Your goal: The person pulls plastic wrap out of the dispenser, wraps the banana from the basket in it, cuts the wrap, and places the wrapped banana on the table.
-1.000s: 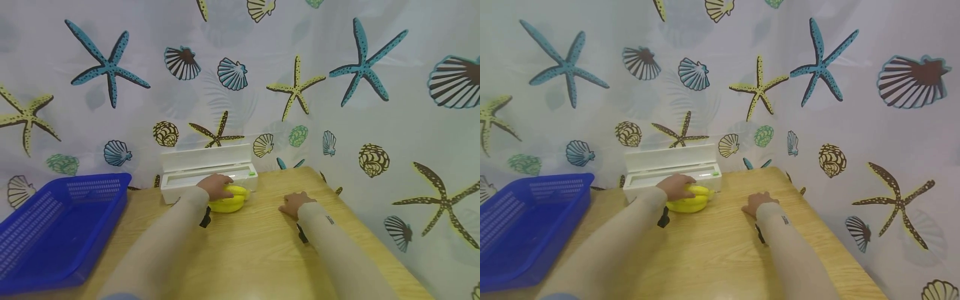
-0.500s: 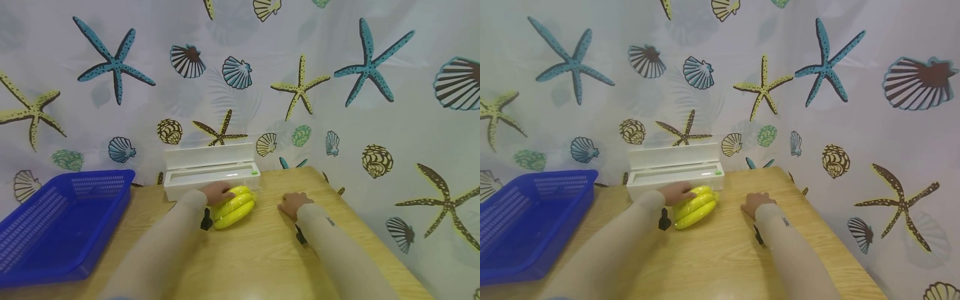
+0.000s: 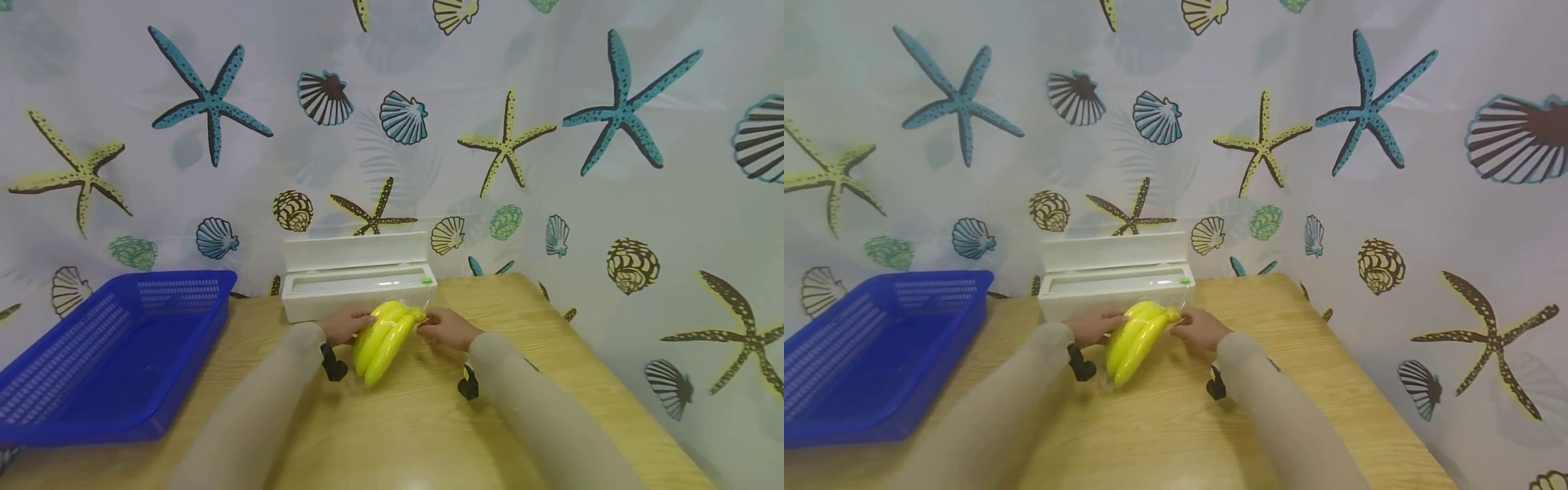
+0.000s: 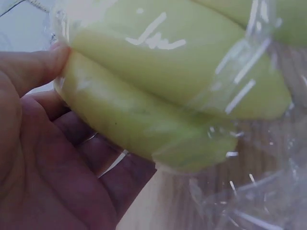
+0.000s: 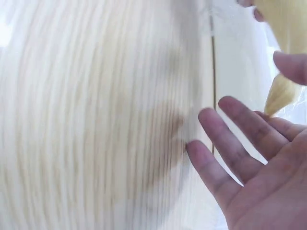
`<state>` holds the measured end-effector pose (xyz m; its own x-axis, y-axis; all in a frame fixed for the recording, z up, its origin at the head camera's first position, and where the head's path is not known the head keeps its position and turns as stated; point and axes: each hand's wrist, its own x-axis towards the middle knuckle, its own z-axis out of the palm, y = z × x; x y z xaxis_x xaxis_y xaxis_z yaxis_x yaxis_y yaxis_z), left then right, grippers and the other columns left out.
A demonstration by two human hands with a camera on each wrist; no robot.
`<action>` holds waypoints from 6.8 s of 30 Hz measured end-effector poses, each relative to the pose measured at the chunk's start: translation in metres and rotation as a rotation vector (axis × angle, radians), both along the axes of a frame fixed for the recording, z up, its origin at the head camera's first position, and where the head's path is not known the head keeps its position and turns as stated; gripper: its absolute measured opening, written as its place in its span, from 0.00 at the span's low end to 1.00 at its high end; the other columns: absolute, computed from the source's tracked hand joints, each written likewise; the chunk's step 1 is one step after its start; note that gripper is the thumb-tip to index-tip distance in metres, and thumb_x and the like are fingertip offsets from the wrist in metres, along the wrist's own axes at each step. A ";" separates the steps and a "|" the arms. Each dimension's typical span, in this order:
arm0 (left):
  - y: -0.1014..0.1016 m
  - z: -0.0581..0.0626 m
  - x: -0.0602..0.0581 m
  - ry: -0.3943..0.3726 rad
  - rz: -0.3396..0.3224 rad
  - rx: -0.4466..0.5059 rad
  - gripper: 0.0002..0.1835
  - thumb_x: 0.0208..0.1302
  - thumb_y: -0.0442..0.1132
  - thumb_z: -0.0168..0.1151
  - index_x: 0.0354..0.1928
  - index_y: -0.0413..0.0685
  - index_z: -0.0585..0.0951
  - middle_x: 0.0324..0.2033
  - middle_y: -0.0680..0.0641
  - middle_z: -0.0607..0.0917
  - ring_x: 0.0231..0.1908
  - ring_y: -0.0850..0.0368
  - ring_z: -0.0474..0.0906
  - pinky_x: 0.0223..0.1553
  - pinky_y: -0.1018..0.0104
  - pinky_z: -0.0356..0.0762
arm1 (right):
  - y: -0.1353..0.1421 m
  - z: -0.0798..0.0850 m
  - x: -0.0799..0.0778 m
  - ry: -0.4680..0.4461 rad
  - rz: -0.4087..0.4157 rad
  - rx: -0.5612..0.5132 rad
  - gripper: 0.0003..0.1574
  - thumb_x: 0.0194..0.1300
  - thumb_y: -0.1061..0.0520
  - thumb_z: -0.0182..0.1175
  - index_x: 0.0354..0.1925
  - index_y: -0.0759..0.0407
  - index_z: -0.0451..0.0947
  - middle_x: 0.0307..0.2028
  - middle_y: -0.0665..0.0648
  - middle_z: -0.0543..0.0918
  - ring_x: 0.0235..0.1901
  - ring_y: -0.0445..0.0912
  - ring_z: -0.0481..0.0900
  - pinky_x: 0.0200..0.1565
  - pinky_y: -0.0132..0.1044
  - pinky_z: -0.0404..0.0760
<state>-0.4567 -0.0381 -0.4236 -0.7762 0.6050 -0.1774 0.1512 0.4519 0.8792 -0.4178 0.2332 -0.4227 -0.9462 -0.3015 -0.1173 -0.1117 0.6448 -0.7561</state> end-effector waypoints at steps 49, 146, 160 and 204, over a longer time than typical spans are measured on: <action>-0.008 -0.020 0.035 -0.132 0.033 0.141 0.27 0.66 0.36 0.63 0.65 0.45 0.65 0.54 0.36 0.84 0.44 0.52 0.86 0.43 0.59 0.87 | -0.083 -0.018 0.017 0.047 -0.184 -0.301 0.43 0.62 0.34 0.66 0.58 0.54 0.56 0.55 0.58 0.73 0.53 0.50 0.77 0.54 0.44 0.80; -0.029 0.002 0.049 -0.231 0.229 0.293 0.28 0.74 0.53 0.55 0.69 0.47 0.69 0.56 0.42 0.83 0.47 0.53 0.86 0.47 0.57 0.87 | -0.090 0.031 0.012 0.174 -0.030 -0.377 0.22 0.76 0.51 0.55 0.62 0.58 0.73 0.54 0.64 0.83 0.45 0.51 0.85 0.48 0.42 0.87; -0.042 0.000 0.037 -0.115 0.546 0.486 0.29 0.70 0.51 0.62 0.69 0.51 0.70 0.59 0.42 0.80 0.52 0.51 0.84 0.50 0.56 0.86 | -0.090 0.025 0.028 0.149 -0.049 -0.288 0.31 0.75 0.47 0.55 0.68 0.56 0.60 0.55 0.64 0.76 0.48 0.56 0.82 0.46 0.48 0.86; -0.038 -0.007 0.031 -0.135 0.596 0.513 0.31 0.67 0.54 0.65 0.66 0.50 0.69 0.60 0.42 0.79 0.55 0.49 0.82 0.50 0.55 0.86 | -0.104 0.030 0.016 -0.073 -0.207 -0.719 0.08 0.75 0.62 0.54 0.49 0.63 0.68 0.36 0.54 0.81 0.35 0.43 0.83 0.46 0.43 0.87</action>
